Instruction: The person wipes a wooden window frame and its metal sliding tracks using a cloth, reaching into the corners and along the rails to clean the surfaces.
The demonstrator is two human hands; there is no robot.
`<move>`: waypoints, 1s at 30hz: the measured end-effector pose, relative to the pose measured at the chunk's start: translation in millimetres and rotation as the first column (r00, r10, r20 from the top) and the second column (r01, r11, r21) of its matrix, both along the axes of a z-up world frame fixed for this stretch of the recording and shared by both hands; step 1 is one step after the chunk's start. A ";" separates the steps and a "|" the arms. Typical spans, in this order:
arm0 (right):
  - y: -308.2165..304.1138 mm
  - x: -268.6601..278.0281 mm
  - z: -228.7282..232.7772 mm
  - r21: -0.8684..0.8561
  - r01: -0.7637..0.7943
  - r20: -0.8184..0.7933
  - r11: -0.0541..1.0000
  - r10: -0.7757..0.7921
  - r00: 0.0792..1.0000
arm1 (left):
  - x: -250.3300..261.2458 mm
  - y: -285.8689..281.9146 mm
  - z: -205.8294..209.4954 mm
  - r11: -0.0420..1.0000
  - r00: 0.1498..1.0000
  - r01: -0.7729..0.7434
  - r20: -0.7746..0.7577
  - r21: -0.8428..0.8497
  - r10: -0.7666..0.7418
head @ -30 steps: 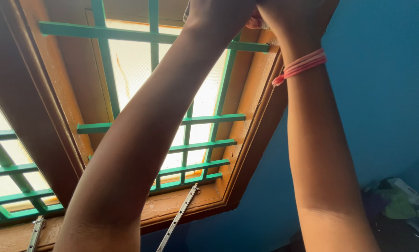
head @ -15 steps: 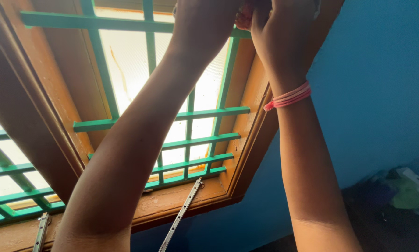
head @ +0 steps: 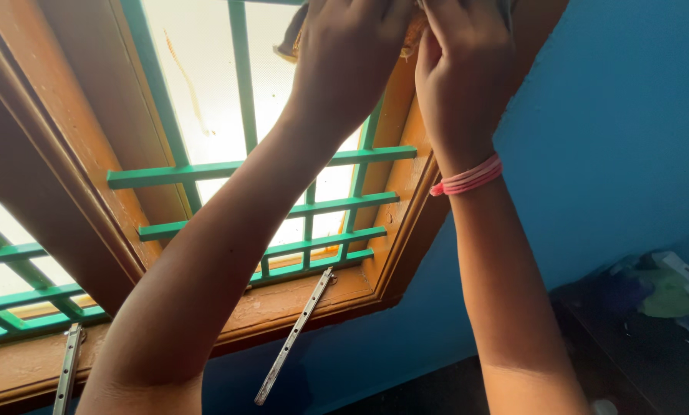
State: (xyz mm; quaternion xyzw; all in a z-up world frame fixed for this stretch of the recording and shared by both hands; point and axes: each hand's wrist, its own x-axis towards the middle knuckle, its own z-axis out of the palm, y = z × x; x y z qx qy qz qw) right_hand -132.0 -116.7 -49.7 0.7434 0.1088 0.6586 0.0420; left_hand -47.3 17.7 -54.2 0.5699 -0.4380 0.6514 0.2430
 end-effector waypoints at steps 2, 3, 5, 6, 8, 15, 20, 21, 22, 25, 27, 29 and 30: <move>6.7 -5.9 -8.2 -0.016 0.036 0.048 0.999 -0.035 0.998 | -8.0 2.9 -8.8 0.995 0.988 -0.076 0.130 -0.069 0.085; 10.0 -8.8 -13.4 -0.029 0.072 0.096 0.997 -0.069 0.993 | -11.2 3.7 -12.9 0.995 0.988 -0.077 0.129 -0.069 0.085; 14.3 -12.2 -25.4 -0.063 0.174 0.155 0.983 -0.163 0.974 | -16.4 4.1 -23.6 0.996 0.978 -0.083 0.191 -0.024 0.086; 13.9 -13.2 -32.2 -0.091 0.277 0.216 0.957 -0.252 0.943 | -19.6 4.8 -32.6 0.996 0.979 -0.083 0.187 -0.023 0.086; 15.9 -8.7 -50.8 -0.016 0.153 0.093 0.988 -0.151 0.984 | -25.9 6.6 -51.7 0.997 0.995 -0.079 0.056 0.014 0.078; 6.6 -7.7 -102.0 0.079 -0.015 -0.112 0.997 0.024 0.993 | -26.1 12.7 -94.2 0.991 0.995 0.017 -0.099 0.133 -0.004; 8.7 -21.7 -110.8 0.037 -0.055 -0.160 0.998 0.060 0.985 | -39.8 20.8 -99.9 0.918 0.977 -0.201 0.005 0.341 0.212; 8.8 -26.3 -106.4 0.045 -0.106 -0.210 0.993 0.113 0.971 | -45.3 21.2 -95.5 0.920 0.979 -0.196 0.008 0.340 0.205; 9.7 -31.6 -100.2 0.055 -0.157 -0.259 0.986 0.166 0.951 | -52.0 22.3 -89.4 0.908 0.963 -0.143 -0.155 0.393 0.218; 10.5 -54.3 -67.7 -0.035 -0.129 -0.446 0.991 0.100 0.890 | -76.7 31.1 -65.6 0.878 0.871 -0.002 -0.431 0.478 0.237; 14.9 -72.6 -43.3 -0.053 -0.114 -0.487 0.992 0.074 0.870 | -90.9 38.5 -48.4 0.857 0.804 0.079 -0.541 0.509 0.247; 21.1 -86.2 -23.0 -0.108 -0.041 -0.476 0.993 -0.016 0.879 | -100.7 42.3 -36.6 0.913 0.796 0.137 -0.592 0.384 0.129; 21.7 -89.4 -13.3 -0.147 0.024 -0.418 0.989 -0.085 0.904 | -99.5 40.7 -30.2 0.913 0.796 0.139 -0.592 0.382 0.126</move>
